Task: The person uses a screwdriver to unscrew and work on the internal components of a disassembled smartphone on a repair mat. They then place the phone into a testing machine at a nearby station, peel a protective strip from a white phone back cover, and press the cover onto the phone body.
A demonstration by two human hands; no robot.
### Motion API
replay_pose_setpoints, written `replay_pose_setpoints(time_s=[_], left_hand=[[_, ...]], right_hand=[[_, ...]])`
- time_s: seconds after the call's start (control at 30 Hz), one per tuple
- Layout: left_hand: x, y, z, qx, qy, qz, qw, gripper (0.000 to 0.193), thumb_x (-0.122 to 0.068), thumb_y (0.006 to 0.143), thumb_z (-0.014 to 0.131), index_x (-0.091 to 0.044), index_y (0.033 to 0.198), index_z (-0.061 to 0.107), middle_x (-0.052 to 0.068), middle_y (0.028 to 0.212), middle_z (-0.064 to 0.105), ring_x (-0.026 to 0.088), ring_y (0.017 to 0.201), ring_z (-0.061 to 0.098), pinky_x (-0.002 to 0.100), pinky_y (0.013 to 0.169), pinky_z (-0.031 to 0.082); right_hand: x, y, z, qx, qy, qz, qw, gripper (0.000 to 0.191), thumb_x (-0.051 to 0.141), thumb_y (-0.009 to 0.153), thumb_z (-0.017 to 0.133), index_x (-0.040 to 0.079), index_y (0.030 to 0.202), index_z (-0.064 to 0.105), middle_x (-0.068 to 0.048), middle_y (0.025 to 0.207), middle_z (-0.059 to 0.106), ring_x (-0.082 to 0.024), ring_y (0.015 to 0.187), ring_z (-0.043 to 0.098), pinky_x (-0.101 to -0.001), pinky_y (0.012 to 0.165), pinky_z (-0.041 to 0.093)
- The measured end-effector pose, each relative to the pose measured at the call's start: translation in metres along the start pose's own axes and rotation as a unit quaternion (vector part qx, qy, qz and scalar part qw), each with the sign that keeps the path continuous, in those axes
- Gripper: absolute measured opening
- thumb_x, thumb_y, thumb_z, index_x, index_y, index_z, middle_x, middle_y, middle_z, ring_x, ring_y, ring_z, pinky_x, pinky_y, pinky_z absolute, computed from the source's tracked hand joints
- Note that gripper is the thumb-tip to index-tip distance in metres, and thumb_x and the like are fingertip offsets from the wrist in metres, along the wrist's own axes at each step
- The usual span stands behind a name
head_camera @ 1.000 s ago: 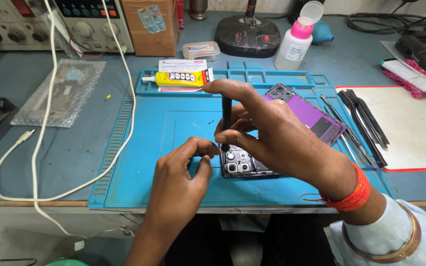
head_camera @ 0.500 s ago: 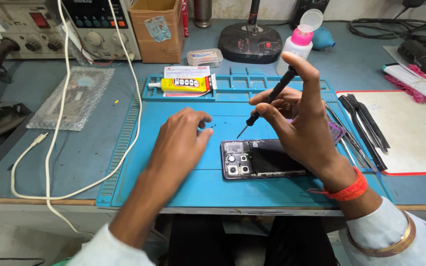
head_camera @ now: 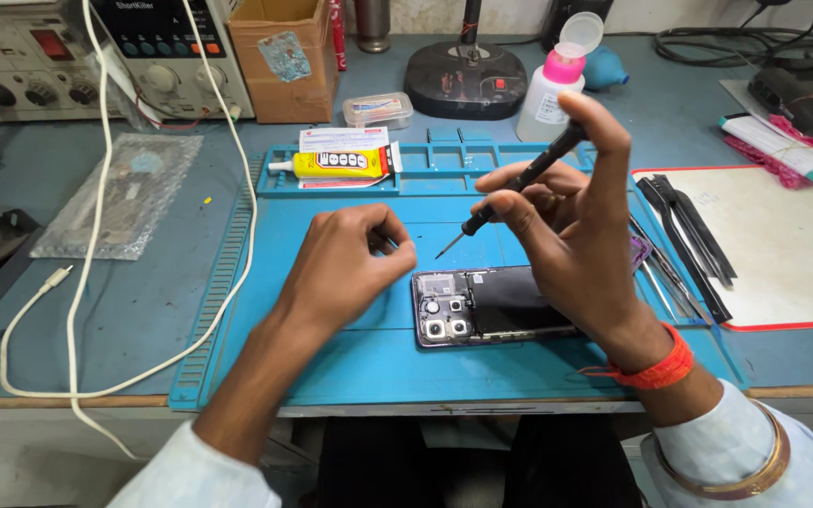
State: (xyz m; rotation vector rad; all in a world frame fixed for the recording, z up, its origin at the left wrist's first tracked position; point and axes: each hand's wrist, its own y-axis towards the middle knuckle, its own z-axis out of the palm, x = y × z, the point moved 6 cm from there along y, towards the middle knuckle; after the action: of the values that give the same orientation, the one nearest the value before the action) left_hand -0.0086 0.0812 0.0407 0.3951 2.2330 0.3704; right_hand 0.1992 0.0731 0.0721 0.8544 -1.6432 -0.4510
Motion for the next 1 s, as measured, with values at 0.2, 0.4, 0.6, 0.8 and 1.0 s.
replay_pose_setpoints(time_s=[0.2,0.4,0.6,0.8,1.0], left_hand=[[-0.012,-0.033,0.007,-0.014,-0.234,-0.016,0.972,0.012,-0.009,0.083,0.081,-0.005,0.091,0.073,0.001,0.084,0.077,0.009,0.079,0.073,0.029,0.077,0.06],[-0.015,-0.045,0.007,-0.04,-0.229,-0.039,0.972,0.037,-0.009,0.079,0.083,-0.009,0.109,0.062,0.0,0.084,0.077,0.008,0.08,0.074,0.028,0.077,0.057],[-0.017,-0.048,0.004,-0.058,-0.21,-0.045,0.975,0.034,-0.008,0.08,0.081,-0.009,0.109,0.063,0.0,0.086,0.078,0.008,0.081,0.074,0.028,0.077,0.057],[-0.014,-0.047,0.006,-0.045,-0.183,-0.103,0.977,0.03,-0.01,0.08,0.079,-0.01,0.107,0.065,-0.001,0.085,0.08,0.008,0.081,0.077,0.031,0.062,0.053],[-0.017,-0.046,0.011,-0.001,-0.177,-0.068,0.982,0.028,-0.01,0.084,0.076,-0.007,0.109,0.066,0.005,0.09,0.083,0.013,0.09,0.08,0.031,0.085,0.058]], right_hand=[[0.009,-0.002,-0.001,-0.012,0.067,0.007,0.998,0.069,0.005,0.114,0.066,0.016,0.158,0.013,-0.024,0.116,0.07,-0.026,0.1,0.078,-0.0402,0.094,0.066],[0.013,-0.004,0.004,0.026,0.048,0.007,0.998,0.068,0.0,0.113,0.066,0.015,0.156,0.015,-0.023,0.116,0.07,-0.026,0.101,0.079,-0.038,0.091,0.069],[0.017,-0.004,0.007,0.043,0.039,0.002,0.998,0.069,-0.006,0.112,0.064,0.015,0.155,0.015,-0.022,0.117,0.07,-0.027,0.102,0.078,-0.0383,0.092,0.066],[0.022,0.001,0.008,0.083,0.038,0.003,0.996,0.073,-0.008,0.109,0.061,0.016,0.16,0.015,-0.022,0.122,0.067,-0.028,0.107,0.077,-0.0401,0.097,0.068],[0.022,0.002,0.017,0.149,-0.005,0.007,0.989,0.071,-0.008,0.104,0.063,0.013,0.156,0.02,-0.02,0.126,0.067,-0.026,0.109,0.078,-0.0361,0.09,0.068]])
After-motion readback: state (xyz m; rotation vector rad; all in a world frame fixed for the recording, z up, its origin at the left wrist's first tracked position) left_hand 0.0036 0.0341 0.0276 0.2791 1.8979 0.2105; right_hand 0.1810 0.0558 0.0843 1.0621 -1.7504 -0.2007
